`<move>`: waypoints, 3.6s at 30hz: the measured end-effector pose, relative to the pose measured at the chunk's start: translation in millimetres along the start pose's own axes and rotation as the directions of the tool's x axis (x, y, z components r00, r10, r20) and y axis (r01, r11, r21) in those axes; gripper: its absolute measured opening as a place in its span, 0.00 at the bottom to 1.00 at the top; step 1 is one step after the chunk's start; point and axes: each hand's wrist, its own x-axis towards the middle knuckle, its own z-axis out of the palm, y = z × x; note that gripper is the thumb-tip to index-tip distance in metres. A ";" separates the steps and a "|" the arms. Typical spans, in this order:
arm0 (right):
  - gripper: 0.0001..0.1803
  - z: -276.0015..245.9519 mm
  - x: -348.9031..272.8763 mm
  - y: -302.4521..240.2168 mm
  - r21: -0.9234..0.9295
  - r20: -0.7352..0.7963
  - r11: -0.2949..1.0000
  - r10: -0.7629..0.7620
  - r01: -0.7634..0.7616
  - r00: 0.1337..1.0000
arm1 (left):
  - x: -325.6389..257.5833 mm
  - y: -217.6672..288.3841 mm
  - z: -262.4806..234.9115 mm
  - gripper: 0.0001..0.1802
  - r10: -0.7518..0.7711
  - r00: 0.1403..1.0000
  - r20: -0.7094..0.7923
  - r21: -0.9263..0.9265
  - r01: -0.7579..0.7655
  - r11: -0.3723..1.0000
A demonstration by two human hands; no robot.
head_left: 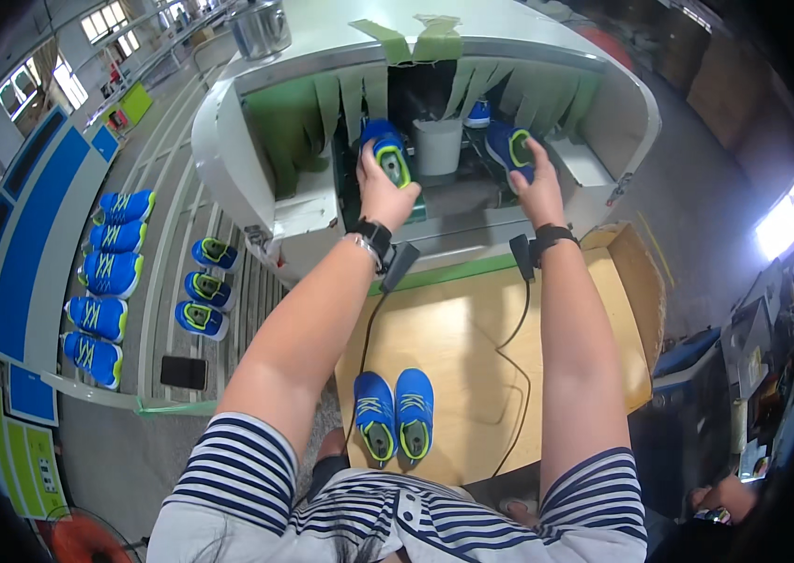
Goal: The person uses a handheld brush to scrub the soles and sides of blue and green sneakers. They pick up shoes from a wooden table, clean them, and place them onto a moving conveyor belt.
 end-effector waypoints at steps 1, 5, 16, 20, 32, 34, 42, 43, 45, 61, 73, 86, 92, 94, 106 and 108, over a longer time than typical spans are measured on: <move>0.41 -2.3 1.6 0.9 0.020 0.052 0.997 0.075 -0.076 0.996 | 12.2 -2.9 5.5 0.57 -0.169 0.982 0.086 -0.091 0.177 0.980; 0.37 -6.2 -33.8 27.2 0.037 -0.148 0.993 -0.101 0.108 0.984 | -8.1 -13.2 10.5 0.59 0.026 0.999 0.042 0.104 -0.030 0.994; 0.38 -61.7 -462.1 56.1 -0.336 0.680 0.930 0.133 0.146 0.721 | -324.1 -42.2 -88.4 0.37 -0.040 0.561 0.827 0.281 -0.349 0.894; 0.38 -63.0 -459.0 51.9 -0.363 0.687 0.928 0.210 0.079 0.696 | -332.8 -49.5 -78.3 0.35 -0.026 0.569 0.822 0.285 -0.372 0.883; 0.36 -78.1 -351.7 166.3 -0.264 0.086 0.921 0.317 -0.286 0.944 | -337.8 -56.4 -81.3 0.34 0.071 0.642 0.763 0.283 -0.431 0.857; 0.41 -108.4 -309.2 223.6 -0.481 -0.104 0.786 0.388 -0.388 0.916 | -336.1 -55.0 -79.5 0.34 0.086 0.635 0.768 0.263 -0.435 0.861; 0.56 -186.0 -199.2 315.5 -0.336 -0.307 0.481 0.757 -0.810 0.577 | -334.3 -53.5 -79.4 0.33 0.104 0.638 0.763 0.267 -0.458 0.848; 0.57 -188.1 -199.4 323.8 -0.261 -0.326 0.500 0.759 -0.826 0.563 | -333.4 -53.6 -79.2 0.33 0.112 0.635 0.765 0.262 -0.465 0.846; 0.58 -178.0 -189.4 327.1 -0.194 -0.331 0.508 0.772 -0.839 0.543 | -333.9 -53.6 -79.0 0.32 0.115 0.634 0.765 0.266 -0.473 0.840; 0.21 -144.4 -291.3 146.7 0.061 0.090 0.900 0.426 -0.432 0.900 | -342.9 -61.5 -78.7 0.32 0.136 0.684 0.716 0.254 -0.438 0.863; 0.44 -56.2 -396.1 14.3 0.007 0.766 0.965 0.165 -0.264 0.622 | -346.7 -66.6 -77.8 0.31 0.162 0.680 0.715 0.254 -0.469 0.846; 0.33 -47.2 -431.2 17.3 0.395 0.658 0.668 0.273 -0.630 0.702 | -338.1 -62.3 -84.2 0.26 0.147 0.671 0.727 0.193 -0.405 0.894; 0.17 -62.0 -405.9 32.2 0.238 0.676 0.528 0.512 -0.815 0.529 | -337.7 -63.4 -82.6 0.25 0.126 0.682 0.720 0.207 -0.386 0.899; 0.17 -62.7 -393.6 47.5 0.207 0.498 0.726 0.499 -0.656 0.709 | -337.9 -63.7 -80.7 0.25 0.142 0.671 0.728 0.191 -0.397 0.898; 0.50 -78.2 -240.6 236.5 0.035 -0.159 0.569 0.815 -0.821 0.558 | -333.1 -60.5 -79.1 0.25 0.145 0.674 0.724 0.203 -0.409 0.890; 0.53 -62.5 -241.9 209.3 0.109 -0.084 0.560 0.829 -0.822 0.553 | -334.1 -62.0 -79.0 0.24 0.149 0.679 0.718 0.217 -0.422 0.880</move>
